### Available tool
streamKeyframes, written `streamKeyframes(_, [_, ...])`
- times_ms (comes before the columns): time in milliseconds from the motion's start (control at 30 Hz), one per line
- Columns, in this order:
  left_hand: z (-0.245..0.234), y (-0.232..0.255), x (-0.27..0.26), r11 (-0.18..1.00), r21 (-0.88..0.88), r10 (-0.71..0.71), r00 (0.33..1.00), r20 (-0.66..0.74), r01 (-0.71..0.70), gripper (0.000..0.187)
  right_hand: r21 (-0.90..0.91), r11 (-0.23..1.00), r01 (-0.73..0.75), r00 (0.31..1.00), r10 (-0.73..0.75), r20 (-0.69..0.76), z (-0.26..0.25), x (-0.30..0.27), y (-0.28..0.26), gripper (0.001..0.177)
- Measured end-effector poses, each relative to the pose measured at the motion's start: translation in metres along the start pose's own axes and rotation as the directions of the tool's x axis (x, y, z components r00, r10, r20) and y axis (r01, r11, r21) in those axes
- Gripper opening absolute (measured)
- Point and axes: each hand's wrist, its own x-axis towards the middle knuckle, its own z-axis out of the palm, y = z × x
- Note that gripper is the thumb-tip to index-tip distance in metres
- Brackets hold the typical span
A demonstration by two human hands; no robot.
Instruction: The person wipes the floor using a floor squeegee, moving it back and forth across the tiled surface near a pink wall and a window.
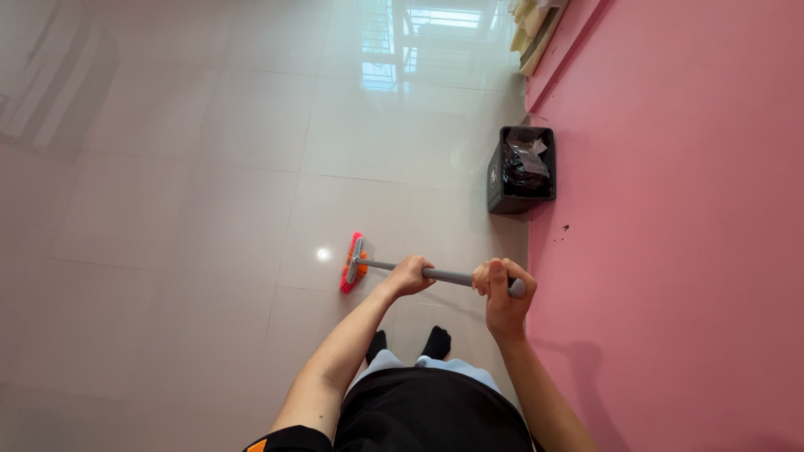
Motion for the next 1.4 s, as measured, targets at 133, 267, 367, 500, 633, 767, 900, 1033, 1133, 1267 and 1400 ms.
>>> streamKeyframes(133, [-0.003,0.014,0.003,1.0,0.004,0.031,0.999,-0.01,-0.031,0.013,0.006,1.0,0.005,1.0,-0.005,-0.009,-0.008,0.008,-0.01,0.045])
streamKeyframes(267, [0.008,0.053,0.01,0.983,-0.007,0.181,0.983,-0.019,-0.182,0.015,-0.043,0.995,0.089,0.995,-0.091,-0.036,-0.026,0.019,-0.048,0.045])
streamKeyframes(367, [0.024,0.087,0.018,0.985,-0.064,0.163,0.986,0.021,-0.162,0.016,-0.072,0.993,0.09,0.994,-0.095,-0.058,-0.032,0.024,-0.083,0.046])
streamKeyframes(500, [0.052,0.119,0.027,0.967,-0.15,0.224,0.968,0.116,-0.206,0.019,-0.194,0.977,0.087,0.992,-0.102,-0.07,-0.03,0.025,-0.118,0.05])
streamKeyframes(633, [0.08,0.132,0.034,0.933,-0.275,0.281,0.948,0.147,-0.234,0.024,-0.393,0.916,0.08,0.992,-0.11,-0.053,-0.027,0.022,-0.126,0.049])
streamKeyframes(767, [0.098,0.128,0.037,0.905,-0.35,0.32,0.929,0.185,-0.242,0.027,-0.494,0.868,0.055,0.995,-0.088,-0.044,-0.03,0.018,-0.111,0.047])
streamKeyframes(900, [0.099,0.112,0.041,0.935,-0.305,0.244,0.95,0.194,-0.178,0.026,-0.412,0.91,0.037,0.998,-0.054,-0.031,-0.037,0.016,-0.098,0.051])
streamKeyframes(1033, [0.089,0.092,0.038,0.96,-0.24,0.177,0.975,0.135,-0.141,0.018,-0.297,0.951,0.086,0.996,-0.089,0.003,-0.042,0.015,-0.089,0.05])
streamKeyframes(1133, [0.075,0.075,0.036,0.972,-0.153,0.193,0.976,0.103,-0.176,0.015,-0.185,0.979,0.09,0.996,-0.091,0.004,-0.041,0.015,-0.076,0.049])
streamKeyframes(1267, [0.057,0.056,0.028,0.982,-0.097,0.165,0.986,0.037,-0.161,0.015,-0.085,0.992,0.09,0.996,-0.089,0.011,-0.041,0.014,-0.053,0.047])
streamKeyframes(1400, [0.043,0.039,0.022,0.996,-0.054,0.076,0.995,0.063,-0.073,0.014,-0.048,0.996,0.078,0.997,-0.079,-0.004,-0.041,0.008,-0.033,0.045])
